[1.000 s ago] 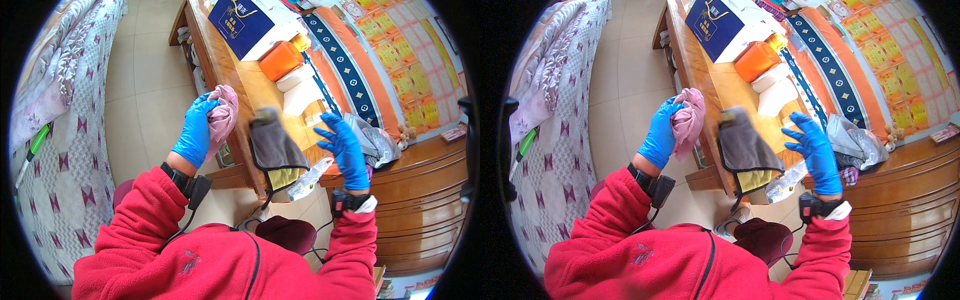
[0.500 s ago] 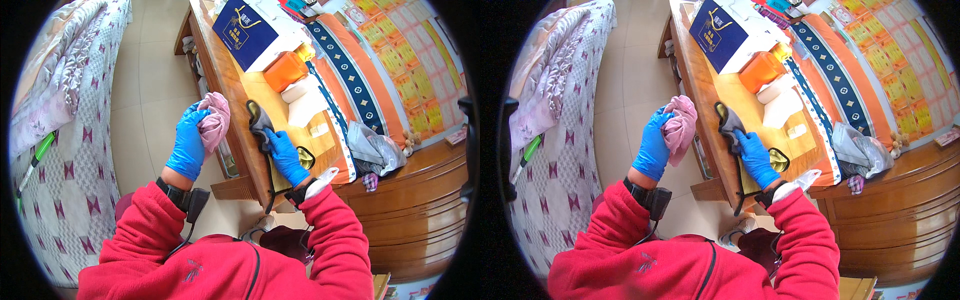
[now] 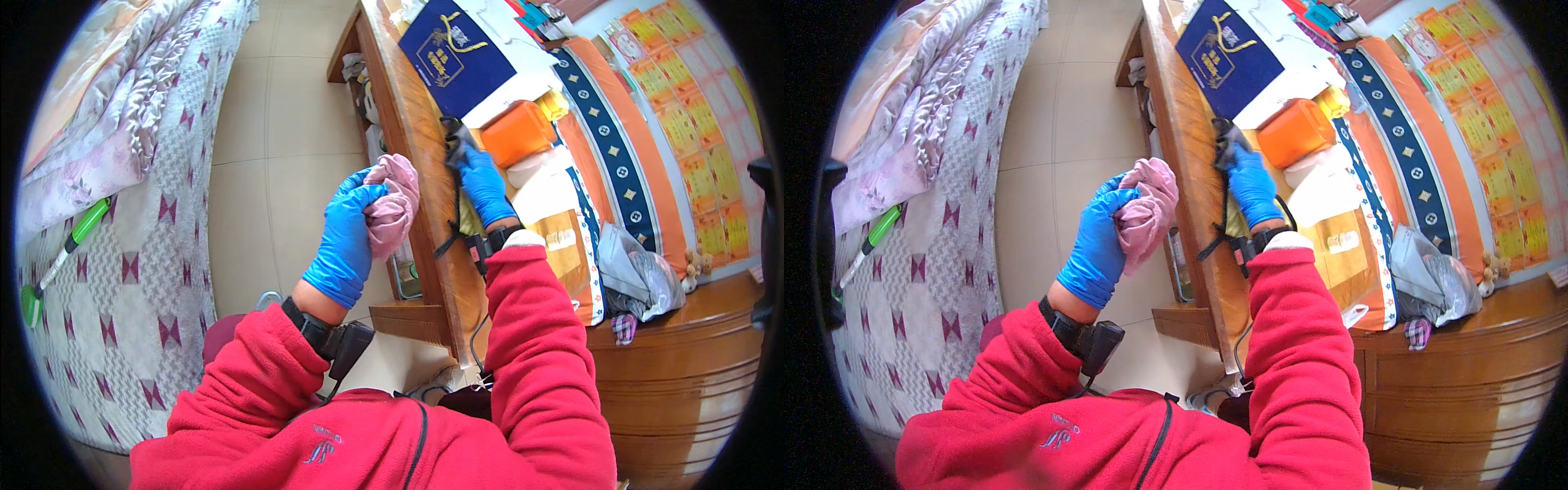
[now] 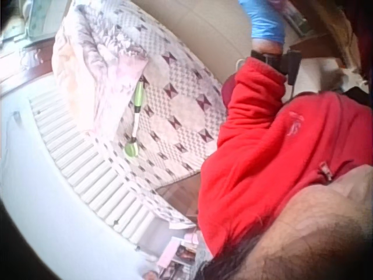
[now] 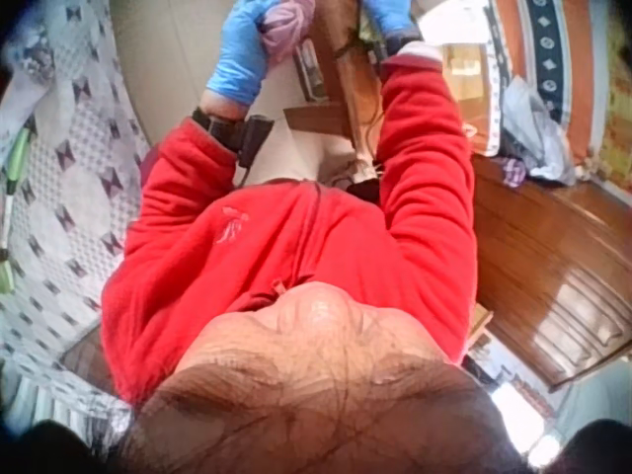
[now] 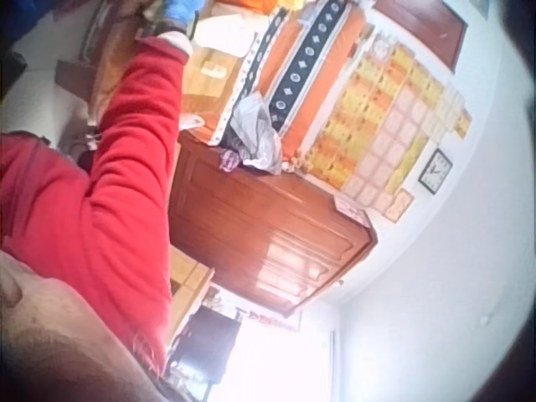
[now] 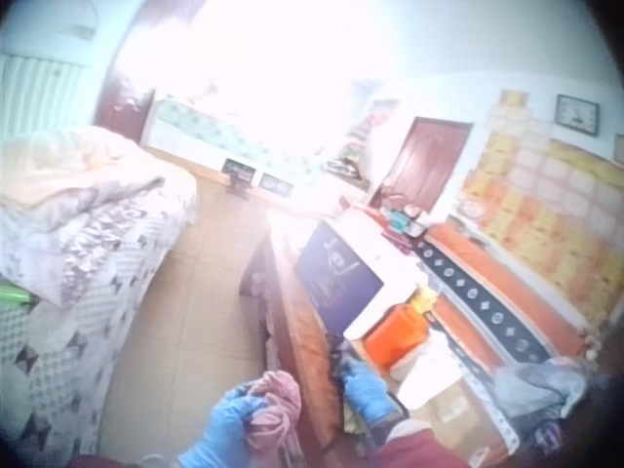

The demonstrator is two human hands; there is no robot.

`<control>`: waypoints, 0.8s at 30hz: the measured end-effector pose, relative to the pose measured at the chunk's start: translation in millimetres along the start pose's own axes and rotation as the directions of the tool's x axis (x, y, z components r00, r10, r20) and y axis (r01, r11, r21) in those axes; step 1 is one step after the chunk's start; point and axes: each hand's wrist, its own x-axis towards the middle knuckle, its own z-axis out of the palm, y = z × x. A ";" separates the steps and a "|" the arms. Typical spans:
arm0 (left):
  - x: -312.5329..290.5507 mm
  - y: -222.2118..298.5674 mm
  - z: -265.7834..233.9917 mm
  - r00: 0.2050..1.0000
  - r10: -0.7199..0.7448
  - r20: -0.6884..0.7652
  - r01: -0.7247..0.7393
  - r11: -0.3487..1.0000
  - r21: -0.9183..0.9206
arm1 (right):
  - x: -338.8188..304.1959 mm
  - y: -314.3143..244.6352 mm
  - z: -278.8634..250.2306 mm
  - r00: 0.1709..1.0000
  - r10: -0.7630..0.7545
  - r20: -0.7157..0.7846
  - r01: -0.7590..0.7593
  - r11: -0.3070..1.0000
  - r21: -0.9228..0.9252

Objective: The person wipes a wooden table with a pink cloth and a spray bottle, moving items like paper towels and a box aside to reach the surface. They clean the tabletop and edges, then wipe the lower shelf of the table.

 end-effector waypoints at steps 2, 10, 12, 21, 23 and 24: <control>-0.6 -3.8 0.0 1.000 -0.022 0.012 0.022 1.000 0.018 | -36.2 -11.3 -0.9 0.993 -0.117 0.019 0.115 0.991 0.066; 2.4 -15.1 -10.5 0.998 -0.046 0.043 0.044 0.998 0.040 | -193.9 -33.7 -49.5 0.928 -0.340 0.154 0.343 0.939 0.008; 4.4 -16.2 -15.7 0.997 -0.065 0.042 0.064 0.997 0.033 | -234.7 -19.1 -57.7 0.940 -0.287 0.183 0.296 0.955 -0.018; 6.9 -14.1 -15.1 0.989 -0.126 0.072 0.122 0.990 0.065 | -302.0 165.8 -88.0 0.893 0.449 -0.012 -0.437 0.862 -0.259; 6.4 -14.4 -11.6 0.991 -0.117 0.070 0.110 0.989 0.094 | -291.9 183.5 -82.3 0.921 0.384 -0.072 -0.389 0.886 -0.253; 5.5 -15.2 -9.5 0.990 -0.119 0.071 0.113 0.990 0.083 | -287.2 185.0 -80.0 0.907 0.415 -0.071 -0.418 0.868 -0.269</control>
